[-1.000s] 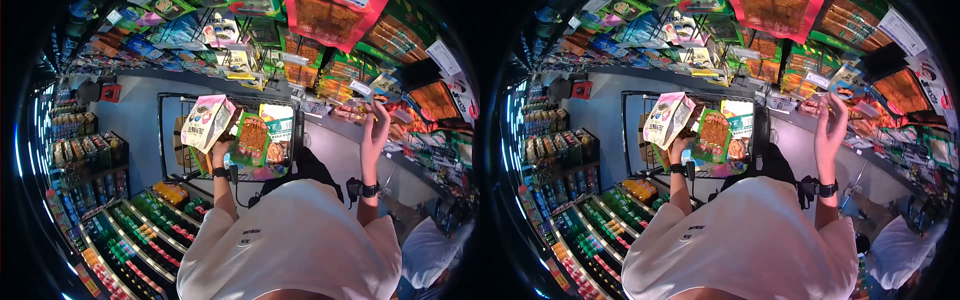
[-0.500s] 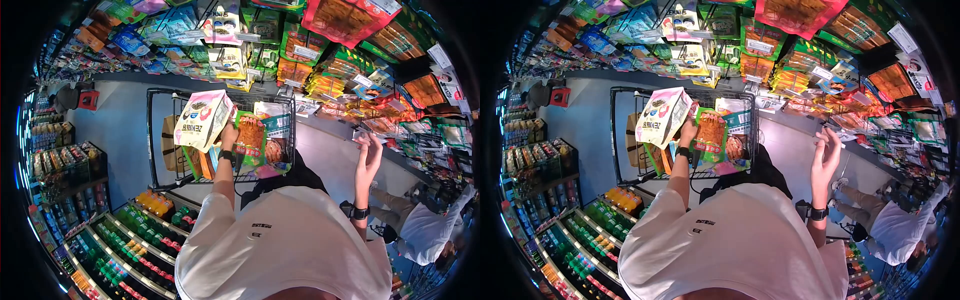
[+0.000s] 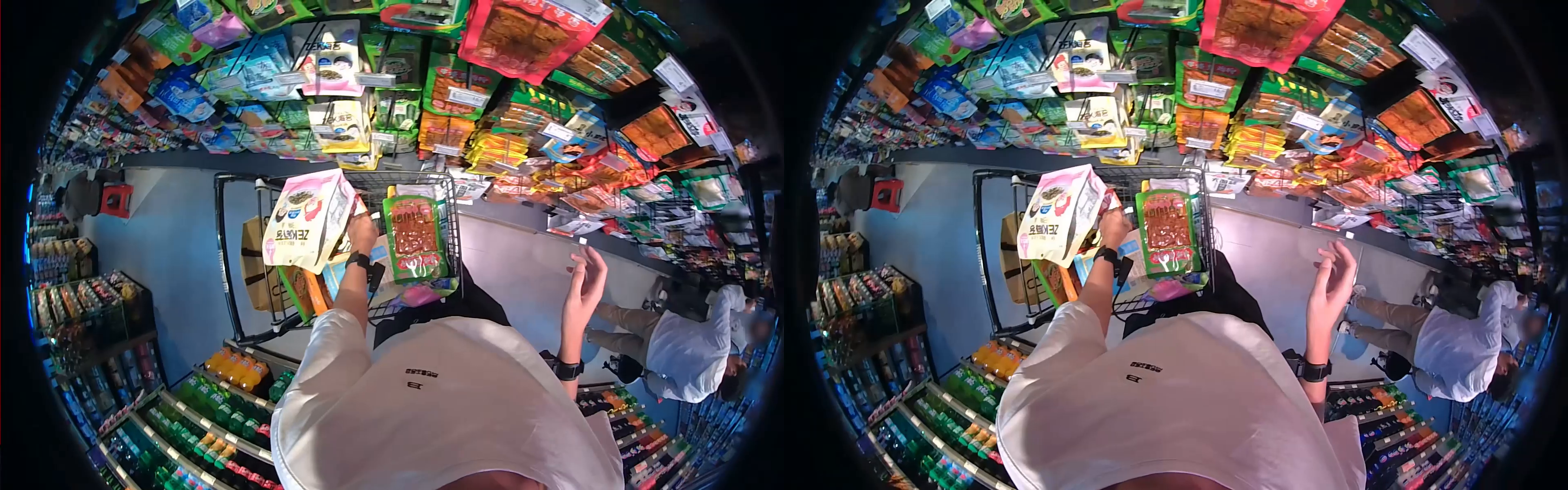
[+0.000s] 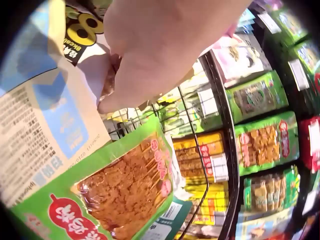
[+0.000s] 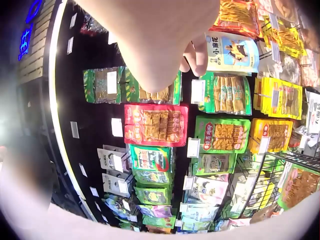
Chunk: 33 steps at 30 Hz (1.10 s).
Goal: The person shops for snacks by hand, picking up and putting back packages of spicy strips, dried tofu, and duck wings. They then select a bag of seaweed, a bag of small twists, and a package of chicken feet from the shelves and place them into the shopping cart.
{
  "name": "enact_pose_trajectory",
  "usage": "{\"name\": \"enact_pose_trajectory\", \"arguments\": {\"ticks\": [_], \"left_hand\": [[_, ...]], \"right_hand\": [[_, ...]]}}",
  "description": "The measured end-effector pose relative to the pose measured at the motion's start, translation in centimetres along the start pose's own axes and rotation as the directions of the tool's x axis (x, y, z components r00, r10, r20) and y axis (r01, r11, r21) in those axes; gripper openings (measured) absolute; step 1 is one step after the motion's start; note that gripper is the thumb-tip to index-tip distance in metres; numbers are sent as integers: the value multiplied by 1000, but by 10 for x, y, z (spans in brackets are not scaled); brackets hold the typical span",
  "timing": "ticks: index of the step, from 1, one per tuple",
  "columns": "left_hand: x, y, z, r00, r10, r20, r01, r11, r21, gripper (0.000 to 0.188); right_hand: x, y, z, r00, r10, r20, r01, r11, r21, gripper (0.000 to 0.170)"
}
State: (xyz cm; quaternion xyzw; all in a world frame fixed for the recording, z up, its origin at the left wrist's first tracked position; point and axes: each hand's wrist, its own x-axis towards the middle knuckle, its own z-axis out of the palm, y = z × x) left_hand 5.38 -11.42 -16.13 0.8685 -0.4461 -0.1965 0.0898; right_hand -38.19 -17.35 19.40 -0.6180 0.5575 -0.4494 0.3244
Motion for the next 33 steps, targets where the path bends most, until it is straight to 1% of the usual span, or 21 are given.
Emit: {"name": "enact_pose_trajectory", "arguments": {"ticks": [2,3,6,7,10,11,13,14,16,17,18,19,20,21,22,24,26,27,30,31,33], "left_hand": [[-2,9,-17,994,100,48,-108,976,190,28],[-3,19,-29,996,12,84,-29,980,199,22],[-8,33,-54,986,33,166,-55,990,128,24],[-13,36,-57,985,119,127,-141,973,182,25],[-25,56,-85,968,181,174,-207,967,147,28],[-33,67,-103,965,206,160,-221,971,87,30],[-42,74,-112,958,286,34,-287,957,35,35],[-45,78,-117,944,329,-34,-328,944,11,38],[-58,95,-155,901,404,-158,-423,899,-113,47],[-65,102,-179,890,427,-159,-453,867,-210,43],[-69,111,-194,903,403,-149,-427,880,-207,37],[-74,114,-210,883,426,-197,-461,866,-194,30],[-80,116,-224,869,437,-232,-490,822,-290,26],[-85,120,-236,832,469,-298,-550,771,-322,31],[-94,126,-249,826,465,-321,-556,766,-322,29],[-103,121,-260,820,506,-269,-572,743,-346,27],[-116,124,-268,784,519,-340,-621,659,-425,26],[-123,128,-271,770,517,-372,-637,616,-463,26],[-144,142,-286,706,571,-419,-704,505,-500,34],[-148,143,-279,729,552,-404,-675,485,-556,36],[-159,150,-280,689,617,-381,-705,451,-547,36]], "right_hand": [[-5,0,0,1000,12,-15,-12,1000,8,33],[-6,-2,1,1000,14,-20,-14,1000,0,33],[-6,-8,8,999,25,-31,-25,1000,17,32],[-5,-9,13,999,29,-36,-28,999,22,31],[-1,-15,25,1000,28,10,-28,998,56,31],[1,-16,28,999,14,32,-16,998,55,30],[5,-17,38,998,3,70,-8,997,72,29],[6,-17,43,997,3,82,-10,996,83,28],[9,-22,51,990,-38,137,30,998,54,23],[10,-20,55,986,-44,162,37,998,47,21],[10,-23,62,981,-56,185,53,998,24,19],[10,-24,67,963,-86,255,86,996,10,20],[10,-28,71,948,-45,316,46,999,5,19],[9,-21,77,924,-48,378,57,998,-12,19],[5,-13,81,900,4,436,-7,1000,7,25],[2,5,91,824,87,560,-135,990,46,36],[-5,28,100,747,242,619,-346,937,51,55],[-9,35,102,690,313,652,-449,892,47,65],[-21,43,104,484,514,708,-725,688,-4,80],[-23,40,104,480,502,719,-741,671,27,82],[-32,33,101,464,481,743,-779,621,85,87]]}}
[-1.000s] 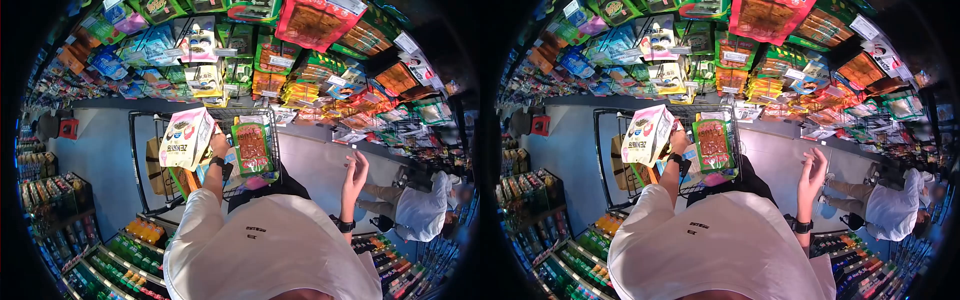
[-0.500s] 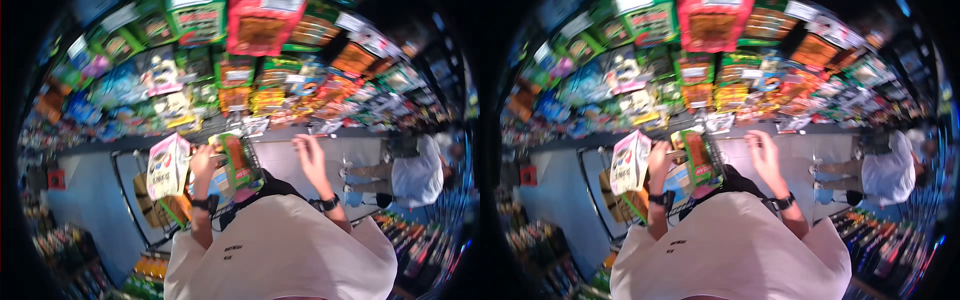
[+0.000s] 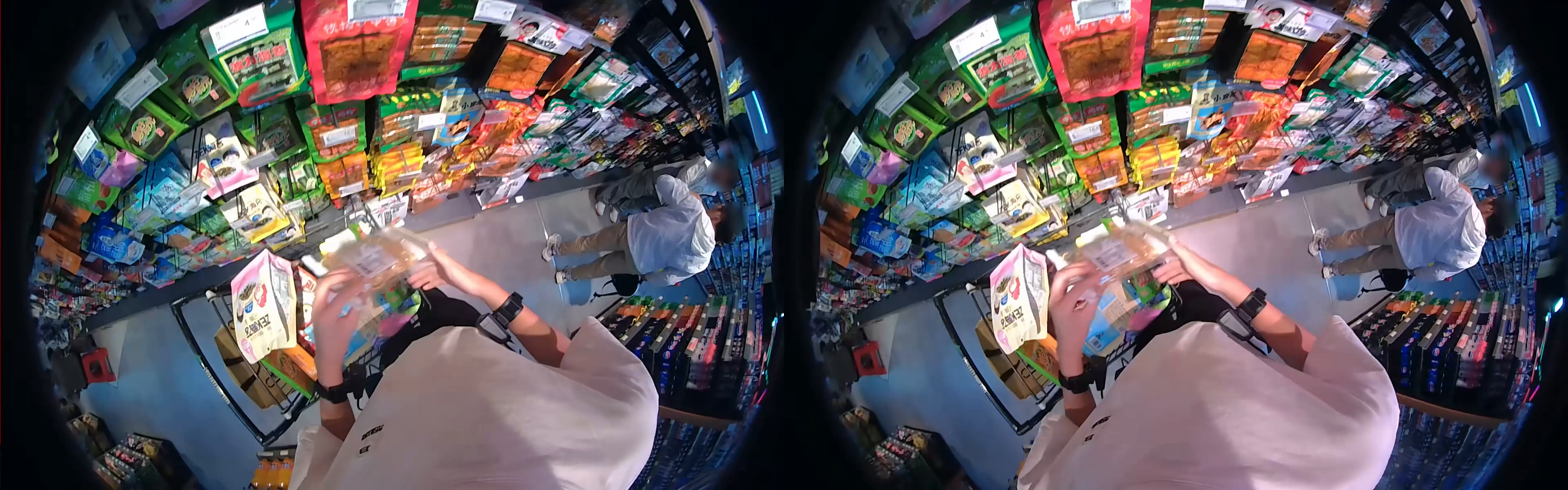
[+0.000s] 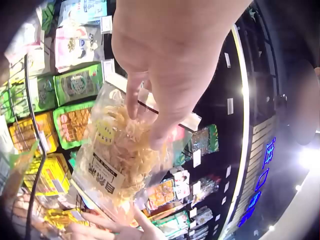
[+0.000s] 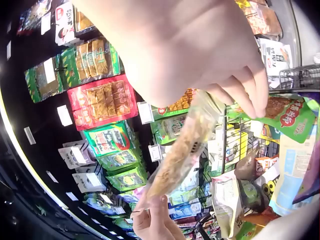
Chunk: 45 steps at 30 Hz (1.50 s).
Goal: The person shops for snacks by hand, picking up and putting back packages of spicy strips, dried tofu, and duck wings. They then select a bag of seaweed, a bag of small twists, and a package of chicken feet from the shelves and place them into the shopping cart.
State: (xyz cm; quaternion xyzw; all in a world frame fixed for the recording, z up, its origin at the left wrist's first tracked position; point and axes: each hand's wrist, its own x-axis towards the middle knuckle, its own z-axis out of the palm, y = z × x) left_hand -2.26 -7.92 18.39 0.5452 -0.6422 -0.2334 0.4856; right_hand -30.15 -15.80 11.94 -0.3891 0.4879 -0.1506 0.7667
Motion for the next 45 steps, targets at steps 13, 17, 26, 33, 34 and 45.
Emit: {"name": "enact_pose_trajectory", "arguments": {"ticks": [13,17,26,33,34,45], "left_hand": [[3,4,52,838,16,546,22,998,-63,59],[2,6,69,822,-28,568,-16,997,72,94],[-19,85,177,696,121,708,-191,981,20,101],[-43,167,238,636,92,766,109,972,-207,70],[-48,176,247,606,73,792,188,955,-231,68],[-80,250,345,434,132,891,106,975,-196,37]], "right_hand": [[-62,11,-32,858,-350,-375,458,853,252,50],[-84,14,-37,808,-417,-416,491,867,86,51],[-171,46,-52,815,-537,-218,539,841,-55,63],[-262,113,-127,558,-643,-526,638,737,-223,75],[-275,121,-137,527,-631,-569,657,728,-198,77],[-363,192,-203,540,-542,-644,521,816,-251,29]]}}
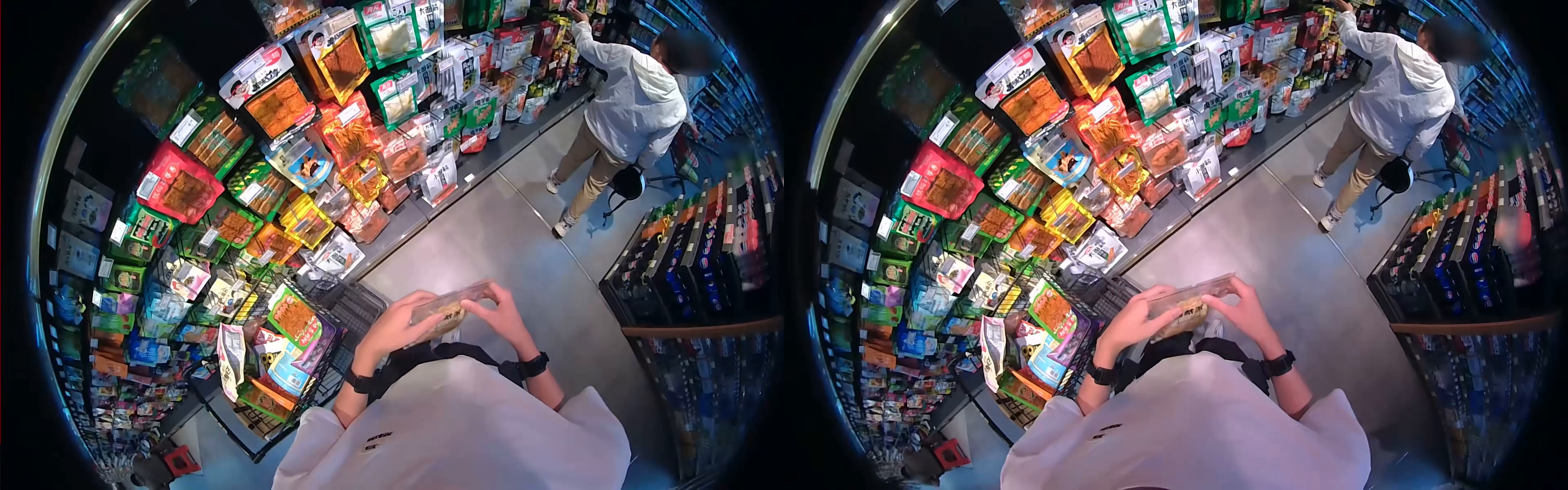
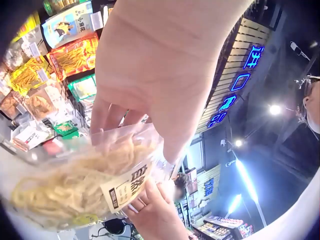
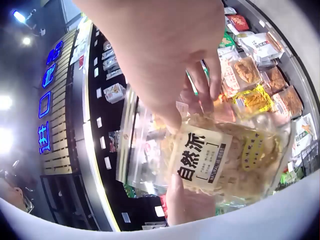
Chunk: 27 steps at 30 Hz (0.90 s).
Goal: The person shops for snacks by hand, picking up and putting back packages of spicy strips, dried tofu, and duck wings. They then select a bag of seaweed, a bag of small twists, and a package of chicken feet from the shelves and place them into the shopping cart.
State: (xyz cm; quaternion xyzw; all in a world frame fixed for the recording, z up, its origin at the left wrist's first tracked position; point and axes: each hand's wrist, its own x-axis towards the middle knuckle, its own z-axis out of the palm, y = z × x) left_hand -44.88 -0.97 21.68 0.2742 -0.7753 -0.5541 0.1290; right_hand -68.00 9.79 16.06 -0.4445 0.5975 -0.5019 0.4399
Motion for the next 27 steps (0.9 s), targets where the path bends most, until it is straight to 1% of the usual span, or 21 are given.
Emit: {"name": "enact_pose_trajectory", "arguments": {"ticks": [1,2,4,5,8,9,12,13,15,18,20,21,25,27], "left_hand": [[10,-3,-2,999,-13,35,12,1000,8,39],[16,-8,5,999,30,-23,-29,999,30,36],[32,-13,2,1000,6,27,-8,997,81,37],[41,-15,2,999,34,30,-36,997,71,37],[73,-3,-11,986,-32,163,21,997,74,35],[85,-8,-13,985,29,169,-43,996,79,34],[124,-13,-26,964,182,195,-196,979,54,31],[136,-13,-32,956,212,202,-228,972,61,31],[158,-12,-42,950,234,208,-245,969,26,31],[193,-11,-55,950,245,195,-242,969,-41,29],[211,-17,-62,953,236,189,-222,971,-94,29],[221,-19,-66,947,234,218,-217,971,-100,32],[260,-27,-71,924,163,347,-135,986,-101,35],[278,-16,-73,896,247,368,-235,969,-76,36]], "right_hand": [[1,1,-5,1000,-1,0,1,998,-67,26],[1,12,-8,999,-19,-30,17,998,-63,27],[5,27,-13,990,-62,-123,54,996,-71,28],[8,29,-16,990,-56,-128,50,998,-46,33],[19,19,-27,987,1,-159,-3,1000,-17,35],[22,14,-32,985,-8,-175,-2,998,-59,30],[42,11,-44,974,-19,-226,14,1000,-27,23],[51,8,-47,971,-5,-237,7,1000,6,22],[66,-1,-56,967,24,-255,-7,998,65,21],[93,-17,-64,937,7,-348,-31,998,-62,23],[104,-31,-70,931,-10,-364,-62,980,-187,24],[110,-36,-73,929,-18,-370,-81,965,-251,25],[123,-37,-77,879,-12,-478,-103,971,-215,26],[131,-29,-86,857,-22,-515,-82,980,-180,25]]}}
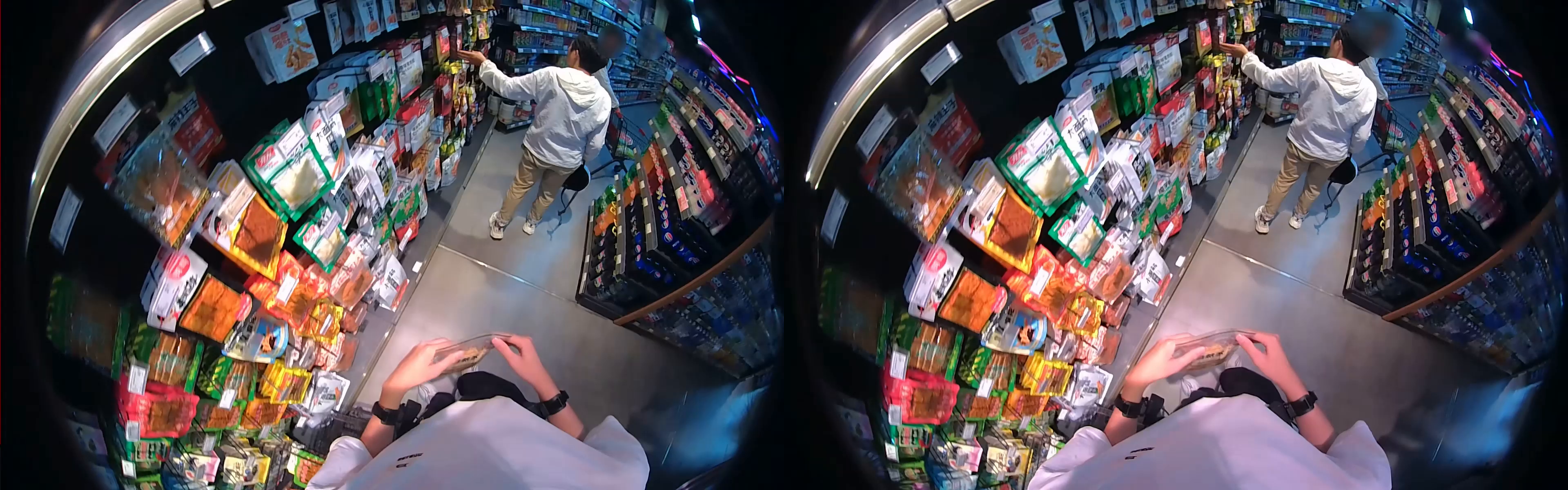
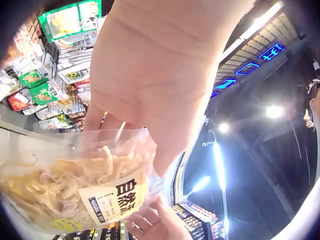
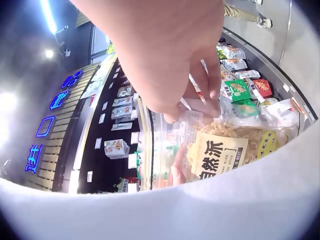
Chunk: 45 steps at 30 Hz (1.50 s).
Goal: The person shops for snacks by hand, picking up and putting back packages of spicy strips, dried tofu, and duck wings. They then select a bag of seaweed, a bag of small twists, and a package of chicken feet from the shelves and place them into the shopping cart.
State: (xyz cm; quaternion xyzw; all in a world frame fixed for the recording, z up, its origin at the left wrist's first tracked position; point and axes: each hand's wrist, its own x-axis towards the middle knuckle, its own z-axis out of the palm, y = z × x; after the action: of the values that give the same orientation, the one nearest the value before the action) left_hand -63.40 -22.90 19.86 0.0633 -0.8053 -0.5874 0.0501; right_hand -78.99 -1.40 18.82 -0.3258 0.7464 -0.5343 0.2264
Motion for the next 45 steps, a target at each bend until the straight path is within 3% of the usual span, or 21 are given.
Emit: {"name": "enact_pose_trajectory", "arguments": {"ticks": [2,6,9,12,16,19,23,24,29,34,37,40,41,43,45], "left_hand": [[20,4,-5,998,58,36,-59,998,16,37],[69,-7,-6,997,-49,67,55,994,-94,36],[108,-8,-10,996,8,87,-13,998,55,33],[152,-24,-14,986,-88,145,66,987,150,31],[222,-13,-25,989,11,145,-38,982,186,29],[280,0,-22,978,207,29,-209,971,117,23],[353,11,-24,987,109,117,-133,966,223,19],[370,10,-22,981,181,74,-195,941,277,21],[445,0,-40,970,211,-122,-134,880,457,18],[526,-33,-92,915,74,-396,58,949,311,18],[580,-72,-123,865,125,-486,-4,970,241,21],[633,-90,-149,866,-19,-500,81,991,104,24],[653,-111,-157,879,-137,-456,152,988,-4,28],[690,-128,-170,884,-104,-456,19,982,-187,30],[728,-151,-187,856,-144,-496,-14,954,-300,31]], "right_hand": [[12,5,-8,999,26,-25,-26,999,-23,24],[42,16,-20,997,48,-68,-39,991,131,24],[70,19,-36,994,79,-74,-57,962,265,22],[110,52,-57,995,-30,-96,46,984,175,18],[170,67,-93,985,-133,-113,147,981,130,14],[208,78,-124,979,-153,-133,170,977,127,13],[256,93,-163,978,-102,-181,130,980,148,13],[266,96,-168,979,-80,-189,111,981,159,14],[324,119,-181,973,52,-226,38,926,376,24],[383,143,-207,979,157,-129,-102,928,357,25],[432,155,-218,975,165,-149,-104,931,350,26],[486,155,-227,972,165,-167,-112,952,285,27],[508,150,-231,970,172,-172,-121,955,271,27],[544,141,-234,971,145,-189,-88,956,281,24],[581,123,-241,971,150,-188,-94,956,277,24]]}}
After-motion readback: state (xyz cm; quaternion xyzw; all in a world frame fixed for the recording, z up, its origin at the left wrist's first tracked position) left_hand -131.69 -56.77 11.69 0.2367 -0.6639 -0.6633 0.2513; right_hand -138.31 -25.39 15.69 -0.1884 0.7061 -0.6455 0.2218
